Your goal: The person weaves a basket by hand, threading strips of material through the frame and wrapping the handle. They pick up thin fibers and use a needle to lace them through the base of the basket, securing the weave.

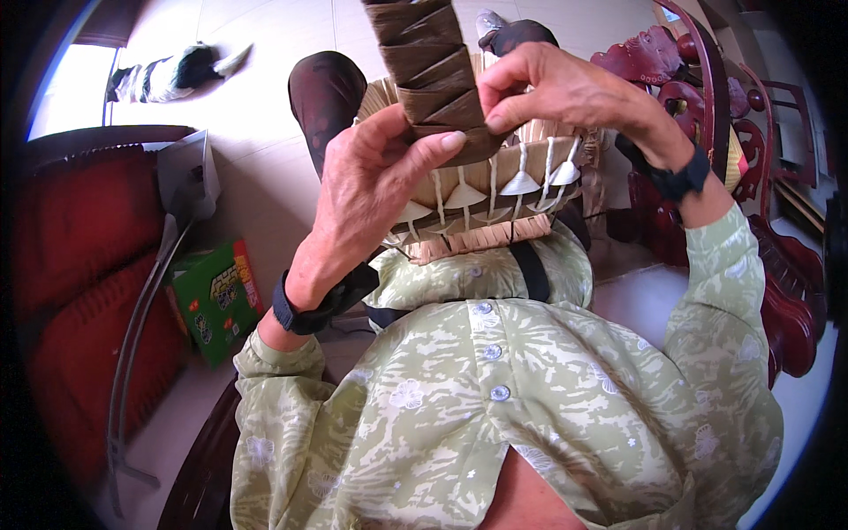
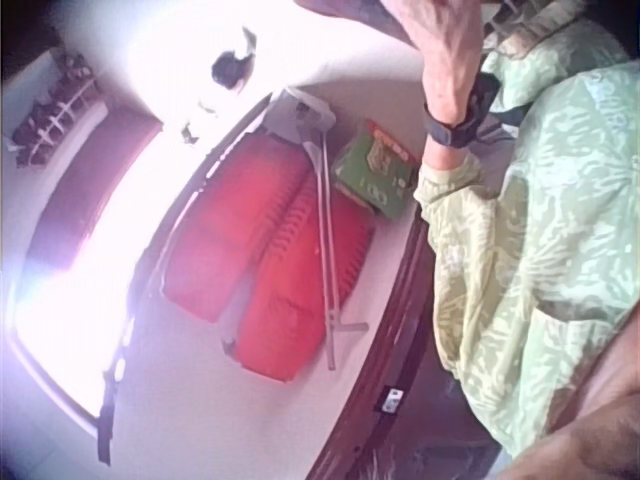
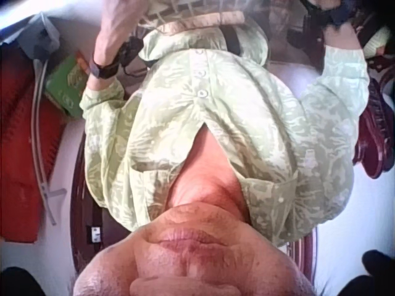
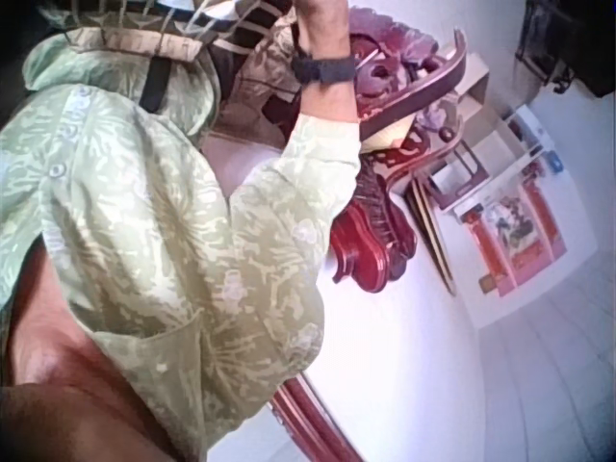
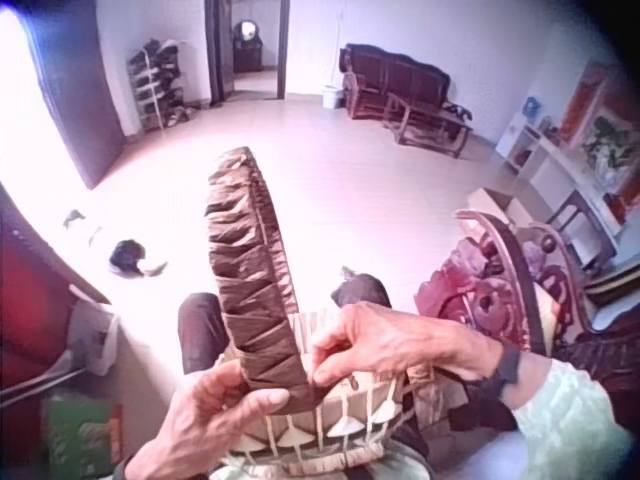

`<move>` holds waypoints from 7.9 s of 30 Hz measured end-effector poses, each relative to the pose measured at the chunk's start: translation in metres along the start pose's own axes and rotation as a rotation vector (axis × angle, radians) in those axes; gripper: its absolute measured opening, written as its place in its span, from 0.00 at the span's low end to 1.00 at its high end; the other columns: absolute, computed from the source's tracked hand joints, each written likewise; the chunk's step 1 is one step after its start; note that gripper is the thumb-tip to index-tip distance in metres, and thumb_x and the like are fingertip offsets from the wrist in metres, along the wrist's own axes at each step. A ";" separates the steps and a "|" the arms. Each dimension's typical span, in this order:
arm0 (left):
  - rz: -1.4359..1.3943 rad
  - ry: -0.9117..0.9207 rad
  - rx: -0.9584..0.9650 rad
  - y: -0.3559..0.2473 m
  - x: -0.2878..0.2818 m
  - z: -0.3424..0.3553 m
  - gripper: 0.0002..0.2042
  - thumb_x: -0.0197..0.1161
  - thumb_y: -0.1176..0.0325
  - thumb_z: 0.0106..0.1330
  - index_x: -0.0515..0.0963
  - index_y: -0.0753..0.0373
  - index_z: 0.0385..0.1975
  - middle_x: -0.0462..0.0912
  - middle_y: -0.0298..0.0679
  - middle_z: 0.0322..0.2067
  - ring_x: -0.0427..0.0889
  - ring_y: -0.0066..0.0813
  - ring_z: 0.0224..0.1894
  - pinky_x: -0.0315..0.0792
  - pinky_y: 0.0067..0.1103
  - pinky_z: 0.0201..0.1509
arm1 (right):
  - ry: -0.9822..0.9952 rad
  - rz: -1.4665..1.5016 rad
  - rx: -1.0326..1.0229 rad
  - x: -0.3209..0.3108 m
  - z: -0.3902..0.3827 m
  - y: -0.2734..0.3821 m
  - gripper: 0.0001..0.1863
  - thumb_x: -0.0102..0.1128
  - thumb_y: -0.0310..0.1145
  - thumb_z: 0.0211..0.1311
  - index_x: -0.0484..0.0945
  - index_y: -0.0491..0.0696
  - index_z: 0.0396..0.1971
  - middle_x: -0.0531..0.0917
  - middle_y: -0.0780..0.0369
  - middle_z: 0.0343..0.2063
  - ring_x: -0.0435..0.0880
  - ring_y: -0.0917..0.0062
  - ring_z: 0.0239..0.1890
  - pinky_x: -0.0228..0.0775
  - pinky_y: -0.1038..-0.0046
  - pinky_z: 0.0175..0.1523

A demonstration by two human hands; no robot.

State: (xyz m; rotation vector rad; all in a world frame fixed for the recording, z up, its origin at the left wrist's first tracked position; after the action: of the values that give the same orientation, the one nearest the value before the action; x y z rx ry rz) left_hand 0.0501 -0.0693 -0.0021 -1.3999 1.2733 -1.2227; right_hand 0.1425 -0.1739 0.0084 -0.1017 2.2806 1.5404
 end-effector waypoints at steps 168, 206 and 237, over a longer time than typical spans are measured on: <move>0.726 -0.497 -0.359 -0.012 -0.047 0.005 0.18 0.63 0.57 0.70 0.70 0.66 0.46 0.74 0.40 0.40 0.71 0.32 0.47 0.66 0.30 0.56 | -0.702 -0.640 0.923 0.076 -0.007 -0.626 0.02 0.61 0.31 0.52 0.82 0.53 0.25 0.78 0.62 0.27 0.79 0.69 0.36 0.66 0.63 0.40; 0.569 -0.222 0.060 -0.033 -0.062 0.003 0.21 0.65 0.70 0.70 0.72 0.73 0.58 0.81 0.44 0.49 0.80 0.30 0.50 0.73 0.26 0.57 | -0.621 -0.546 1.135 0.110 -0.254 -0.505 0.11 0.55 0.31 0.58 0.87 0.45 0.30 0.87 0.54 0.31 0.87 0.57 0.37 0.72 0.49 0.41; 0.328 -0.442 0.482 -0.089 -0.032 -0.023 0.12 0.60 0.80 0.71 0.78 0.71 0.53 0.85 0.43 0.44 0.83 0.27 0.46 0.77 0.23 0.52 | -1.378 0.531 -0.113 -0.079 -0.252 -0.105 0.09 0.52 0.31 0.77 0.78 0.42 0.41 0.78 0.66 0.29 0.75 0.84 0.28 0.68 0.81 0.37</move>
State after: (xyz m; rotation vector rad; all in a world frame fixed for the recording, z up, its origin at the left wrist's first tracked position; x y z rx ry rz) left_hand 0.0414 -0.0277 0.0855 -0.9866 0.7910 -0.8560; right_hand 0.1755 -0.4554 0.0256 1.2109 1.1027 1.2399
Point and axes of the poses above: each hand's wrist, its own z-axis towards the middle knuckle, its own x-axis out of the palm, y = z × x, the point moved 10 cm from there along z, towards the middle knuckle
